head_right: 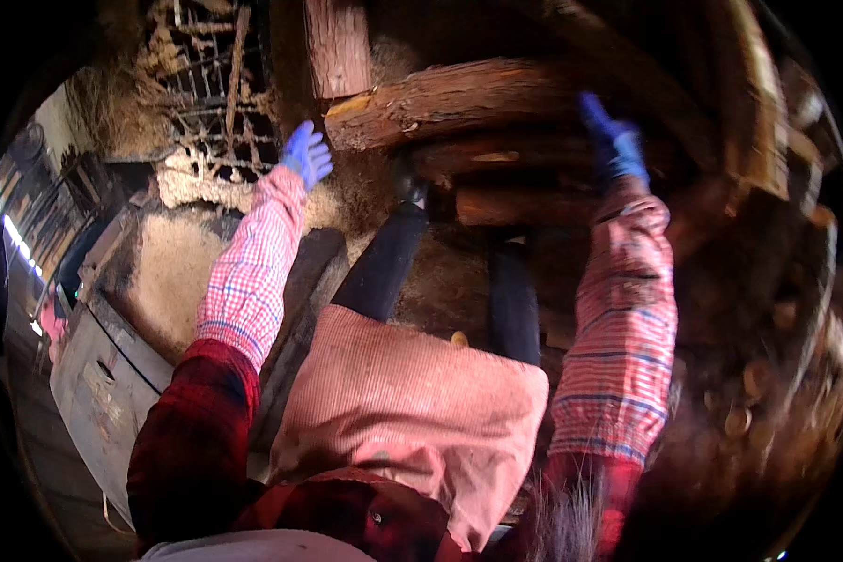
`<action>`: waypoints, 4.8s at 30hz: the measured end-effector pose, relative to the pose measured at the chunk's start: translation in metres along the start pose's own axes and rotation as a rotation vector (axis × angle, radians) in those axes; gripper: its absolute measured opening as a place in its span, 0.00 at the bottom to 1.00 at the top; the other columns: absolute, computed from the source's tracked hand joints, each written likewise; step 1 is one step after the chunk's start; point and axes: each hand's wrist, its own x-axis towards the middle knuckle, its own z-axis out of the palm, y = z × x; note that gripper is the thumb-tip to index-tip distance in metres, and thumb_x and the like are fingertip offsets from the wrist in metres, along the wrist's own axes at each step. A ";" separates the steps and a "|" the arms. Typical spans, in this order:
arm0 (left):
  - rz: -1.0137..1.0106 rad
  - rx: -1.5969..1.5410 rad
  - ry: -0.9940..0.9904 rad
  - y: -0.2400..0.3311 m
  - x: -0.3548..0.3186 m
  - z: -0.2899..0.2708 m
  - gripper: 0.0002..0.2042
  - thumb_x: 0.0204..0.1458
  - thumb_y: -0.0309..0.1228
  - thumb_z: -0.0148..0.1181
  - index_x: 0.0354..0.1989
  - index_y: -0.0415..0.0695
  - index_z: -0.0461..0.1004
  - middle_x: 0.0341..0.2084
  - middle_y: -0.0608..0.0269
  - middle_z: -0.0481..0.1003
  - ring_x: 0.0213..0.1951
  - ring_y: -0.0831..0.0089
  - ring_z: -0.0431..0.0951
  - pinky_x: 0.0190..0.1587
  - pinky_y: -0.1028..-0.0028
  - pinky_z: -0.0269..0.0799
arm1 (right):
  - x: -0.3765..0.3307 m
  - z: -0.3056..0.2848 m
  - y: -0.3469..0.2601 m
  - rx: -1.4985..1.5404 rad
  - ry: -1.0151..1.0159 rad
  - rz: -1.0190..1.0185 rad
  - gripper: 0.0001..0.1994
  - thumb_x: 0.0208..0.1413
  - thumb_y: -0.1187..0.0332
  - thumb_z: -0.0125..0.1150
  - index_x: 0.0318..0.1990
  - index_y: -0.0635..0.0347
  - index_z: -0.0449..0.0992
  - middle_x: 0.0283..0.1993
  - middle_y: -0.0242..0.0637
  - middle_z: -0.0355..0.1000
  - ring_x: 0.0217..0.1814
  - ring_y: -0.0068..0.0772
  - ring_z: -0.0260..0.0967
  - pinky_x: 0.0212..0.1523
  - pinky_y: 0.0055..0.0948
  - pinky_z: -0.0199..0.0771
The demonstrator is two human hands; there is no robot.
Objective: The person repeatedly picks up logs from a large pile and feeds them into a wood chipper. They handle the logs one at a time, positioning them to be pulled into the machine's intake. The task continues throughout the clip with a steady rhythm of picking, lifting, and feeding logs.
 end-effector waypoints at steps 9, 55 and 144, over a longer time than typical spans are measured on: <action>0.109 -0.174 -0.700 -0.004 0.118 0.013 0.20 0.61 0.37 0.36 0.52 0.37 0.69 0.46 0.52 0.75 0.46 0.57 0.77 0.50 0.58 0.74 | 0.120 0.025 0.048 0.321 -0.299 0.174 0.25 0.63 0.63 0.50 0.63 0.67 0.59 0.65 0.40 0.59 0.68 0.30 0.53 0.68 0.28 0.49; 0.387 1.411 -1.614 -0.170 -0.757 0.162 0.30 0.56 0.38 0.55 0.64 0.38 0.55 0.50 0.64 0.68 0.50 0.75 0.67 0.56 0.74 0.61 | -0.630 -0.164 -0.041 1.432 1.029 -0.613 0.29 0.62 0.65 0.50 0.68 0.61 0.49 0.71 0.39 0.47 0.73 0.33 0.43 0.72 0.33 0.39; -0.252 0.844 -1.185 -0.180 -0.647 0.782 0.26 0.54 0.50 0.57 0.57 0.50 0.64 0.50 0.62 0.69 0.48 0.67 0.73 0.56 0.63 0.68 | -0.399 -0.607 -0.005 1.629 0.382 -0.059 0.32 0.47 0.63 0.67 0.60 0.61 0.62 0.55 0.35 0.67 0.57 0.32 0.64 0.60 0.33 0.63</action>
